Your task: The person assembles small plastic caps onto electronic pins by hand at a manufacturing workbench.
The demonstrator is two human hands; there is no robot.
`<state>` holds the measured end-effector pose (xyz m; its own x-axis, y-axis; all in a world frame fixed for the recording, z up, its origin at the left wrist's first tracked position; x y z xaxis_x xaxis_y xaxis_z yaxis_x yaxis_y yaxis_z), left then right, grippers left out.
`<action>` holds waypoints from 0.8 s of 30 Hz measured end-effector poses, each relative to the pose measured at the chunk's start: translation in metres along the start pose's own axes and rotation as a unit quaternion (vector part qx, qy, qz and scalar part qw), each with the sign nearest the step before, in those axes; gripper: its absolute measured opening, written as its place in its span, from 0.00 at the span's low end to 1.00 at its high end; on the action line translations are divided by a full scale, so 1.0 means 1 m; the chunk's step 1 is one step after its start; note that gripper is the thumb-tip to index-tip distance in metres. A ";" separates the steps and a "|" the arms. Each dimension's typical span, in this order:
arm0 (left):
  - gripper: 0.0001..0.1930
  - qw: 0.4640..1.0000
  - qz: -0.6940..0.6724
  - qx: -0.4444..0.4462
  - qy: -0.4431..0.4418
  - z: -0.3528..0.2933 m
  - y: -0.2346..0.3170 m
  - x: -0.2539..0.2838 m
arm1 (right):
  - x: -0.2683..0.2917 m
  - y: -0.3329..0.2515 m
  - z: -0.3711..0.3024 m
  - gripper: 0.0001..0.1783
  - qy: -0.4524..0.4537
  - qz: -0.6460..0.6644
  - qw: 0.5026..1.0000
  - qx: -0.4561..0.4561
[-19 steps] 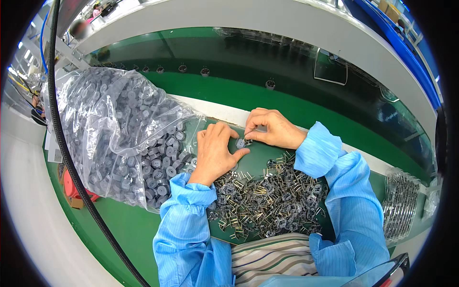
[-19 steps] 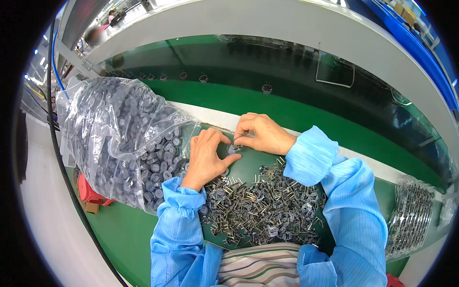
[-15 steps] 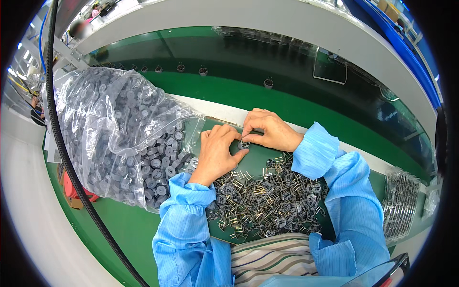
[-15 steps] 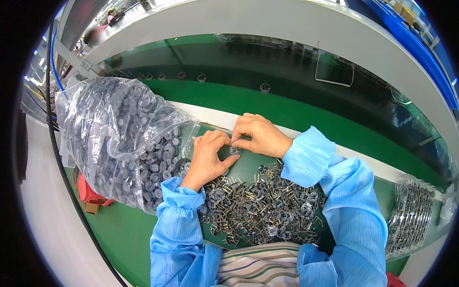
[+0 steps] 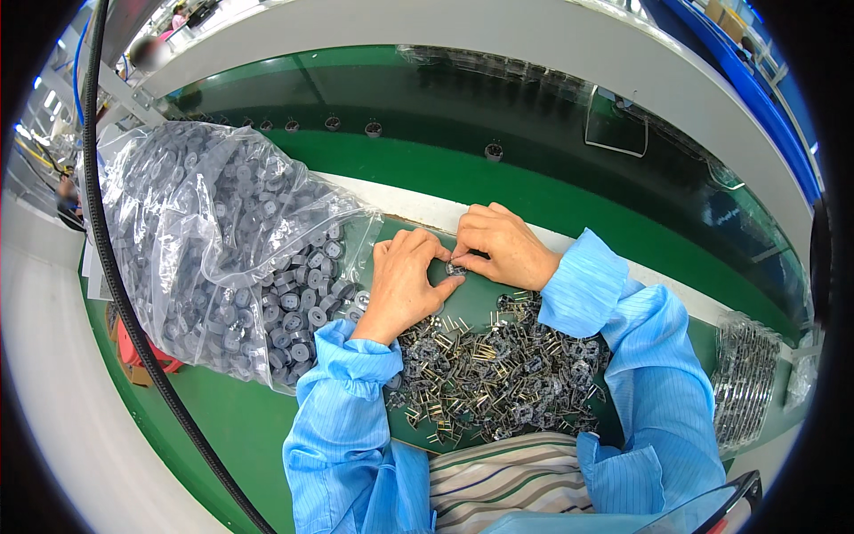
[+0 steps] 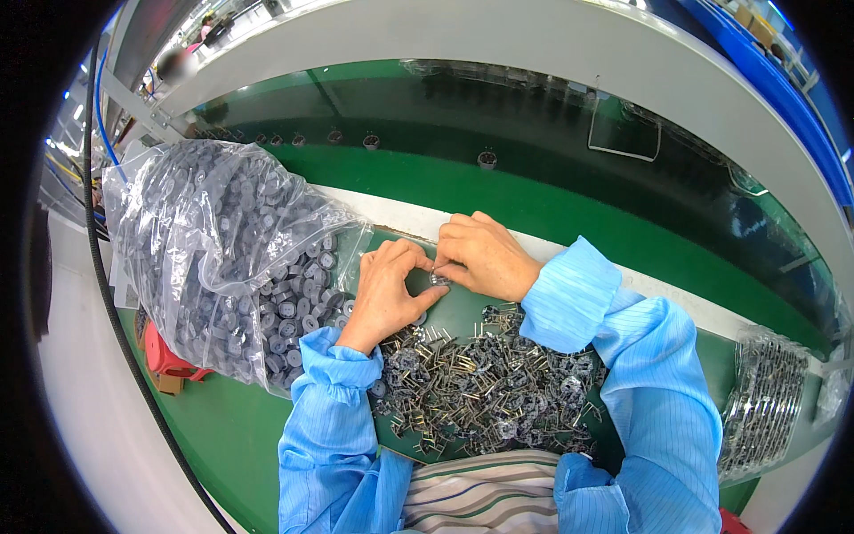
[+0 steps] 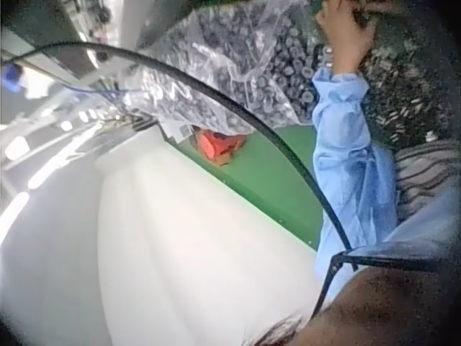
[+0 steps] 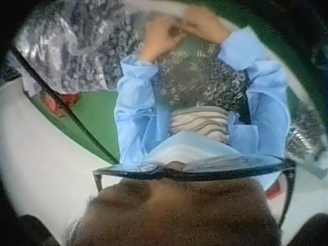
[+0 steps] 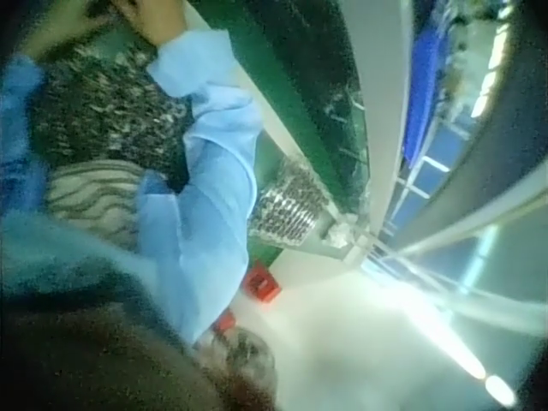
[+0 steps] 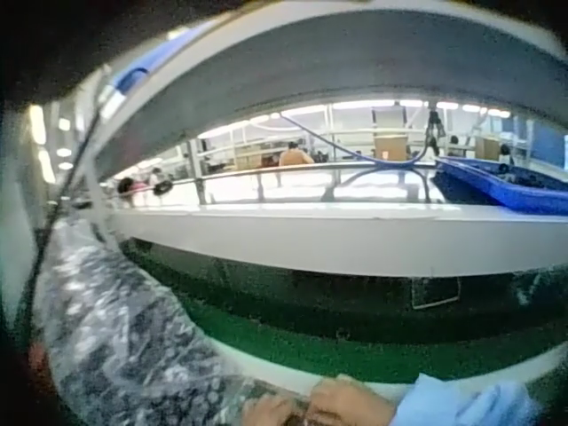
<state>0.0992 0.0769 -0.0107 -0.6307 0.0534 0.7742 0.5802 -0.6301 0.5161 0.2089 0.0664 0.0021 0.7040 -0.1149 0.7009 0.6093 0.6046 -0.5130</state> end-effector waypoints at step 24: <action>0.27 0.918 0.345 0.116 0.154 -0.013 -0.055 0.057 | 0.086 0.140 -0.007 0.19 0.010 -0.170 0.946 -0.275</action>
<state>0.0249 0.1046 0.0009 -0.1661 -0.5418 0.8239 0.9684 -0.2472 0.0327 0.3570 0.1354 -0.0130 0.4369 -0.2474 0.8648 0.8956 0.0298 -0.4439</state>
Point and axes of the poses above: each hand's wrist, its own z-axis towards the middle knuckle, its own x-axis out of the back of the hand, y = z × x, the point moved 10 cm from there along z, towards the middle knuckle, and after that the axes turned 9 degrees about y, right-handed, at the moved point
